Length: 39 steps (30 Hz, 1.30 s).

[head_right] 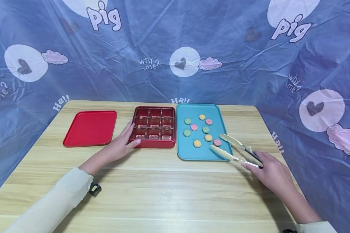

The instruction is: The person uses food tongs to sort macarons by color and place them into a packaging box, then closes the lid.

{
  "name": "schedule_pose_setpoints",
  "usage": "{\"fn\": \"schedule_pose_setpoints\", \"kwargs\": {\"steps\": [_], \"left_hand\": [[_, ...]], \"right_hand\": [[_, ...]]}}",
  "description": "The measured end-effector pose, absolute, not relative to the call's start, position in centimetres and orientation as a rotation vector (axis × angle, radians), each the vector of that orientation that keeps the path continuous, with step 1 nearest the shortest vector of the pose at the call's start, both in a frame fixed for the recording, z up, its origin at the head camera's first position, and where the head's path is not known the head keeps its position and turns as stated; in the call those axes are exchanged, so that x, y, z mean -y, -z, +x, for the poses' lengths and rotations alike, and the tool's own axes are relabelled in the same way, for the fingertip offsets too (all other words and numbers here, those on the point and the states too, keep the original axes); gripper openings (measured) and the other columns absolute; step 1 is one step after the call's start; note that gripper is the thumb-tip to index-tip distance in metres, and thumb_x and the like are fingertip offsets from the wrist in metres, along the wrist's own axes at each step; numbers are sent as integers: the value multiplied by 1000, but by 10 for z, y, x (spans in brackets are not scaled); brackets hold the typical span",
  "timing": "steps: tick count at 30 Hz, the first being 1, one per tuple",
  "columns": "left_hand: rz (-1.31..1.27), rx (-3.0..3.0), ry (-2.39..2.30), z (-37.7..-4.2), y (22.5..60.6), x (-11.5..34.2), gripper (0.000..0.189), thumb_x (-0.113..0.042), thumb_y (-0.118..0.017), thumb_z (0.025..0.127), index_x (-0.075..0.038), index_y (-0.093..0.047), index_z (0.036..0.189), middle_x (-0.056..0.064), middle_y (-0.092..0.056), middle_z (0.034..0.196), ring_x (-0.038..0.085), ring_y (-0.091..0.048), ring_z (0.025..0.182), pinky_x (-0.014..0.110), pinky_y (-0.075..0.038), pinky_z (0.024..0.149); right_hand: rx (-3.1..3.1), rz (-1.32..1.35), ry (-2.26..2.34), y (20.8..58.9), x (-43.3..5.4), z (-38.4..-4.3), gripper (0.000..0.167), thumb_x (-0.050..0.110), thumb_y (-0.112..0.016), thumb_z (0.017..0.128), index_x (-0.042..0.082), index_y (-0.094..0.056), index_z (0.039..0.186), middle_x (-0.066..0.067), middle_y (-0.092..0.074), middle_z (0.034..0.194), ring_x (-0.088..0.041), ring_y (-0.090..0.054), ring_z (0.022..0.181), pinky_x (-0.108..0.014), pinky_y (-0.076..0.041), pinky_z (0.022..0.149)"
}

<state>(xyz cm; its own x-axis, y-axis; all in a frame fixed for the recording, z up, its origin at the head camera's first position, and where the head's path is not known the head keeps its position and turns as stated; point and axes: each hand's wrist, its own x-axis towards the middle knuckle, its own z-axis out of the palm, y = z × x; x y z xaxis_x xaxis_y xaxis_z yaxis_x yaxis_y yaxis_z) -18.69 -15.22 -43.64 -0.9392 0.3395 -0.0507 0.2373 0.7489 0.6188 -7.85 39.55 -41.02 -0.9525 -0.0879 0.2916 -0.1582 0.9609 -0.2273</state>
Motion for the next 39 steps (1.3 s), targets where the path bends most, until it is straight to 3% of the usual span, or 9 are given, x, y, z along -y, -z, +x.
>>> {"fn": "schedule_pose_setpoints", "kwargs": {"steps": [5, 27, 39], "left_hand": [[461, -2792, -945, -187, 436, 152, 89, -58, -48, 101, -20, 1, 164, 2, 8, 171, 32, -11, 156, 60, -30, 118], [482, -2800, -914, -186, 438, 154, 93, -67, -43, 98, -21, 4, 163, 1, 10, 171, 35, -14, 155, 62, -33, 116], [471, -2796, -935, -186, 438, 153, 92, -67, -44, 98, -24, 4, 164, -3, 10, 171, 34, -16, 155, 63, -36, 113]], "right_hand": [[2793, 219, -329, 409, -394, -77, 63, 46, -84, 78, 12, -66, 127, -21, -71, 115, -52, -66, 92, -62, -45, 53], [2759, 155, -322, 415, -389, -74, 64, 46, -88, 72, 8, -72, 121, -24, -71, 114, -53, -64, 99, -68, -45, 60], [2638, 255, -326, 420, -386, -74, 54, 36, -91, 67, 11, -75, 112, -16, -75, 102, -46, -70, 86, -63, -45, 53]]}}
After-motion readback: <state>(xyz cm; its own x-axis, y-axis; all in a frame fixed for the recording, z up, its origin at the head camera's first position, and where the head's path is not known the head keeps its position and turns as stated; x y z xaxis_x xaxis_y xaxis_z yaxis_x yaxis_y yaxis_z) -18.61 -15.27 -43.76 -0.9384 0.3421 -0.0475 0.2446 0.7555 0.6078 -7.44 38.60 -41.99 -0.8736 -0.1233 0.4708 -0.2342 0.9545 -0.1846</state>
